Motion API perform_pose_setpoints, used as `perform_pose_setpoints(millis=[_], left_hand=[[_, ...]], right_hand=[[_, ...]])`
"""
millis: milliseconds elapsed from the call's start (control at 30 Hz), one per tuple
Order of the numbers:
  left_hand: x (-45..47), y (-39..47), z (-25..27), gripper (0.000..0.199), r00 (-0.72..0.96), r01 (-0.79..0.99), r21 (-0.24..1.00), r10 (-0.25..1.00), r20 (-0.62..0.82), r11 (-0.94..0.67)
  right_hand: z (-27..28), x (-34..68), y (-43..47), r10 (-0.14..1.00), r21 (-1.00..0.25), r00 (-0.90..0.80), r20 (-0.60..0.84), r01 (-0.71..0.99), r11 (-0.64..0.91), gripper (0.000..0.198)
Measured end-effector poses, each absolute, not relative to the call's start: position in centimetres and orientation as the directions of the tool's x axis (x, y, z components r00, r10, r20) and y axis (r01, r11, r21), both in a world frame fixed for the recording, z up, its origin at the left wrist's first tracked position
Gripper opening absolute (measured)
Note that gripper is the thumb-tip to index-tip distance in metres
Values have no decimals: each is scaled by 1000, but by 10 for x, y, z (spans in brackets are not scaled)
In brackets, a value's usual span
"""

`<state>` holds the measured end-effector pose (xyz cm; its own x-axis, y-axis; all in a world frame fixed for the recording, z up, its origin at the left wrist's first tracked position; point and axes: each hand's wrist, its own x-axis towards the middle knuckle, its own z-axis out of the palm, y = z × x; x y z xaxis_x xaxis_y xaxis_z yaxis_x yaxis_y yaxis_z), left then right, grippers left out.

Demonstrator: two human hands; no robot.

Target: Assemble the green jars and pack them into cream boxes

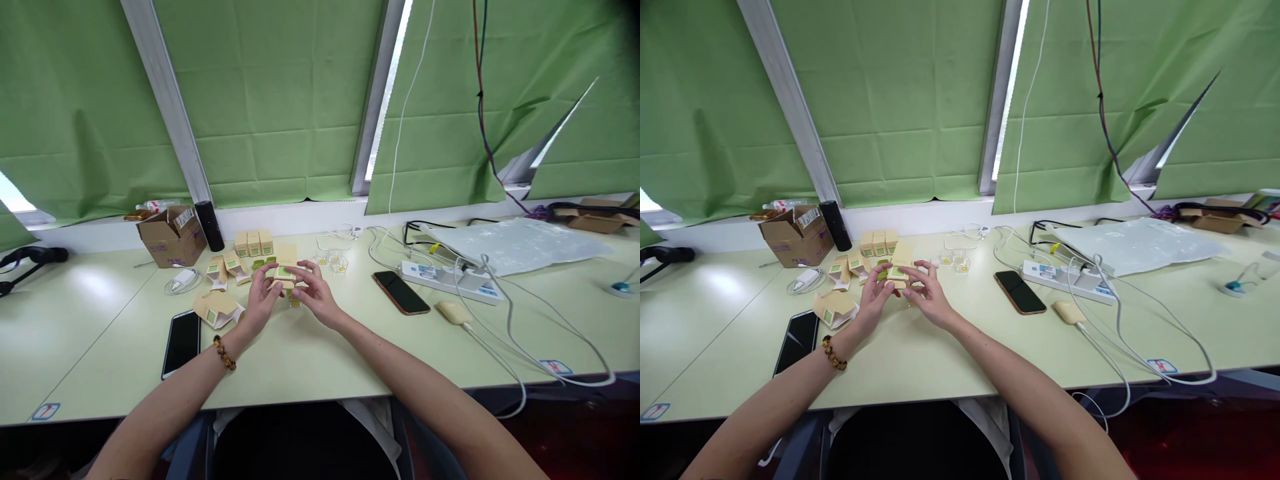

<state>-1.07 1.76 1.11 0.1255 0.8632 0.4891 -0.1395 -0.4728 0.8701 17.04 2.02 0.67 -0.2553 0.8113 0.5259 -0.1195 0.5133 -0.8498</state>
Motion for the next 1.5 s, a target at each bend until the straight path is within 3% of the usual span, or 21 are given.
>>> perform_pose_setpoints(millis=[433, 600, 833, 1167, 1333, 1500], left_hand=[[-11, 19, 8, 42, 86, -59, 858, 853, 514, -511], [-11, 21, 5, 36, 41, 13, 803, 802, 596, -596], [-16, 20, 5, 43, 76, 47, 747, 748, 660, -664], [-10, 18, -1, 29, -1, 107, 704, 708, 706, -702], [-12, 15, 1, 41, 55, 80, 749, 754, 655, -657], [-13, 22, 6, 59, 64, -76, 873, 871, 487, -482]], right_hand=[[7, 167, 17, 807, -842, -246, 537, -105, 529, 45], [7, 167, 18, 811, -838, -218, 543, -86, 538, 43], [8, 167, 18, 800, -825, -200, 565, -119, 553, 39], [4, 165, 18, 795, -814, -172, 581, -117, 569, 31], [0, 166, 22, 791, -807, -167, 588, -64, 587, 33], [0, 169, 24, 756, -759, -205, 622, 79, 646, 32]])
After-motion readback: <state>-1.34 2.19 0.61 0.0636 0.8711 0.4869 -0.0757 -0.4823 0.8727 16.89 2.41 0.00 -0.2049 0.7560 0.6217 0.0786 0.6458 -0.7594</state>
